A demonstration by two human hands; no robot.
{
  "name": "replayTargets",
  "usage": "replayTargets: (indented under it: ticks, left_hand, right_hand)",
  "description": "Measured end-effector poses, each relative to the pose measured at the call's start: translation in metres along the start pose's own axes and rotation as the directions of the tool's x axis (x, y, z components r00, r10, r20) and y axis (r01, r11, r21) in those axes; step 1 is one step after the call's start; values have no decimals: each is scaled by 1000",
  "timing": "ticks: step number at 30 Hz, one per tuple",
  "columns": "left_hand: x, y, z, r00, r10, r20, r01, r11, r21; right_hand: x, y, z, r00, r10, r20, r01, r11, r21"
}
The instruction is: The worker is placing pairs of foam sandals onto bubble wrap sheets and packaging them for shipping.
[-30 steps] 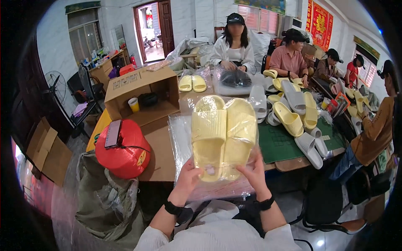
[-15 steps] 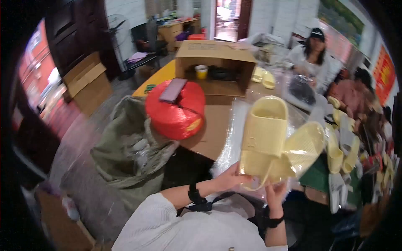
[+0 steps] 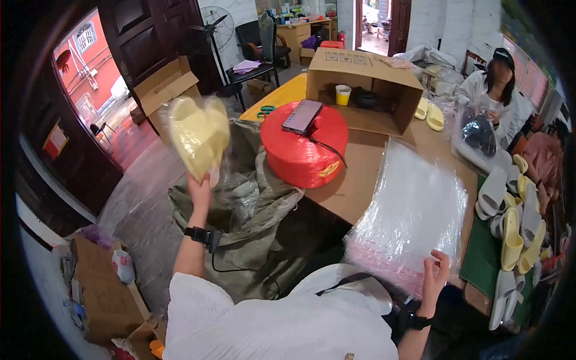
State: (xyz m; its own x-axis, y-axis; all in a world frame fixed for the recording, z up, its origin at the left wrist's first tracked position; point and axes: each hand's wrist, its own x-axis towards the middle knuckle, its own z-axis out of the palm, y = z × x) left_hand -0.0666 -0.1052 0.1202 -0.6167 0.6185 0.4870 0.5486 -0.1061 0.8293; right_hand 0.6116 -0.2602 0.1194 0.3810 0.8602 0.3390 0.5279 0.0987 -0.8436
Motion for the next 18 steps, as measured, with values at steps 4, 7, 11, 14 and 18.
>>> replayTargets:
  ticks: [4, 7, 11, 14, 18]
  left_hand:
    - [-7, -57, -40, 705, -475, 527, -84, 682, 727]
    - [-27, -46, -20, 154, -828, 539, -529, 392, 753]
    - [-64, -90, -4, 182, -877, 445, -418, 340, 842]
    - [-81, -133, 28, 222, -752, 620, -535, 438, 722]
    - [-108, -200, 14, 452, -614, 647, -501, 425, 754]
  right_hand:
    - [1, 1, 11, 998, -60, -18, 59, 996, -64]
    - [-1, 5, 8, 999, -35, 16, 36, 997, -67]
    - [0, 4, 11, 998, -58, 25, 59, 997, -41]
    - [-8, 5, 0, 998, -64, -9, 63, 995, -81]
    - [-1, 9, 18, 1000, -23, -20, 22, 999, -32]
